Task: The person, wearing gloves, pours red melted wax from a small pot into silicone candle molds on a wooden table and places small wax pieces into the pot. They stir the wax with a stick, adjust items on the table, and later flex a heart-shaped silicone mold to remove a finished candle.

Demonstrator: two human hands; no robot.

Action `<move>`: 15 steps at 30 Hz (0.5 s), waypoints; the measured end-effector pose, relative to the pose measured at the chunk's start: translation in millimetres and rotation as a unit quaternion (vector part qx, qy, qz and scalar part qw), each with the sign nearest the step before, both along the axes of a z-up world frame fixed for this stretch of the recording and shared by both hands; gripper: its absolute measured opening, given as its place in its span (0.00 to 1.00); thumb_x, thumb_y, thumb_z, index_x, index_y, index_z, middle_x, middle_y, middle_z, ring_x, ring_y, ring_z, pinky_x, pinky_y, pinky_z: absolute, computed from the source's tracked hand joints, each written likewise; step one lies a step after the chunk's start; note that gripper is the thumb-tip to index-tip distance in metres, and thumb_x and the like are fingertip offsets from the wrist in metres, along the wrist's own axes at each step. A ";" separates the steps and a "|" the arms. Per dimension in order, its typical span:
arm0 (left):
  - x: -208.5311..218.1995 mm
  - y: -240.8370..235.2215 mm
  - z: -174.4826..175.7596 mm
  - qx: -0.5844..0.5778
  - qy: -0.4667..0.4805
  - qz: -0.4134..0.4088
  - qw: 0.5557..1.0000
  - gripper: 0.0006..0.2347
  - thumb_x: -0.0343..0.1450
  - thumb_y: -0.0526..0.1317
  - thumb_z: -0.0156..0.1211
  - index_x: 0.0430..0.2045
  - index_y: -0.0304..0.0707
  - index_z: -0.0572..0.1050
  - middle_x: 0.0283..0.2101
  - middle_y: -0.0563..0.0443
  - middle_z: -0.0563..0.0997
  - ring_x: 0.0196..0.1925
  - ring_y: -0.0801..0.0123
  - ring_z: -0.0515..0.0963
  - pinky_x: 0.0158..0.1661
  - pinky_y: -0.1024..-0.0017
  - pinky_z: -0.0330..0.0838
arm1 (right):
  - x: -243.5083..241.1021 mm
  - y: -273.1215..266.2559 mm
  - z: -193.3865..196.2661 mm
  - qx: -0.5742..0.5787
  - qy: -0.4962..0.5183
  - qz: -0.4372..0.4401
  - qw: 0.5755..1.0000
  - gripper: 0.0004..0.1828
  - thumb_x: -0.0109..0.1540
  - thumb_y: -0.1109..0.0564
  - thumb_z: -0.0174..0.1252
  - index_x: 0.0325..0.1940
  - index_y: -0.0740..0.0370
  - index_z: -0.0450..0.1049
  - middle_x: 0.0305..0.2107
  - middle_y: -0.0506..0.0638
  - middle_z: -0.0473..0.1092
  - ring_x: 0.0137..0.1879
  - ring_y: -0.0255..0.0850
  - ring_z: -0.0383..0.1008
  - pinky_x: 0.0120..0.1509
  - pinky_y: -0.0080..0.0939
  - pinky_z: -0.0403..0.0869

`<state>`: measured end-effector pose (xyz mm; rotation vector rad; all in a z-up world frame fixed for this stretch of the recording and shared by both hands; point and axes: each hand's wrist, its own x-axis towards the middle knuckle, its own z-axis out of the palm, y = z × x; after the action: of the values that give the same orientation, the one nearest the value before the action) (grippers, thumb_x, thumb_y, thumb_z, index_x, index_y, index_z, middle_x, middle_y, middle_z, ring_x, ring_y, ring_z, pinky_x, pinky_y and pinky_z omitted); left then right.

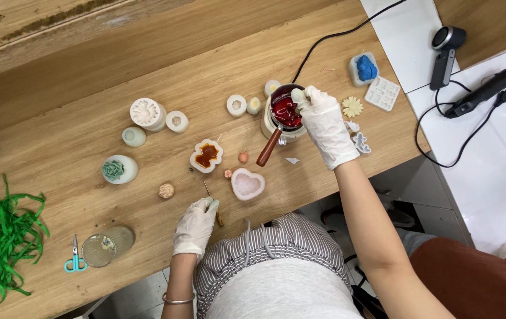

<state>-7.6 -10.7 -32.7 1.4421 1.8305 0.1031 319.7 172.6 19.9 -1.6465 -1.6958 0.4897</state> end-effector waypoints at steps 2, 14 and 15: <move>2.0 0.1 -1.3 0.016 0.000 -0.016 1.000 0.18 0.75 0.51 0.48 0.49 0.39 0.77 0.53 0.41 0.80 0.58 0.50 0.75 0.57 0.60 0.68 | -1.8 -2.7 7.6 -0.018 0.015 -0.001 1.000 0.17 0.70 0.48 0.59 0.37 0.65 0.71 0.28 0.60 0.75 0.34 0.51 0.77 0.36 0.47 0.73; 19.5 1.4 23.1 -0.012 0.014 0.016 1.000 0.20 0.75 0.53 0.48 0.51 0.38 0.76 0.56 0.40 0.79 0.60 0.50 0.75 0.59 0.60 0.67 | 4.9 4.4 21.3 -0.100 0.060 -0.009 0.993 0.19 0.70 0.47 0.59 0.36 0.65 0.71 0.26 0.58 0.75 0.29 0.44 0.76 0.33 0.44 0.73; 21.9 1.7 24.7 -0.013 0.015 0.015 1.000 0.20 0.75 0.53 0.48 0.51 0.38 0.76 0.56 0.40 0.79 0.60 0.50 0.75 0.59 0.60 0.67 | 6.0 4.0 18.0 -0.102 0.060 -0.009 0.993 0.19 0.70 0.47 0.59 0.36 0.65 0.71 0.26 0.58 0.75 0.29 0.44 0.76 0.33 0.44 0.73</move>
<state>14.3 -9.1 -8.0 1.4048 1.8715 0.0737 325.7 176.6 37.8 -1.7357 -1.5837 0.7593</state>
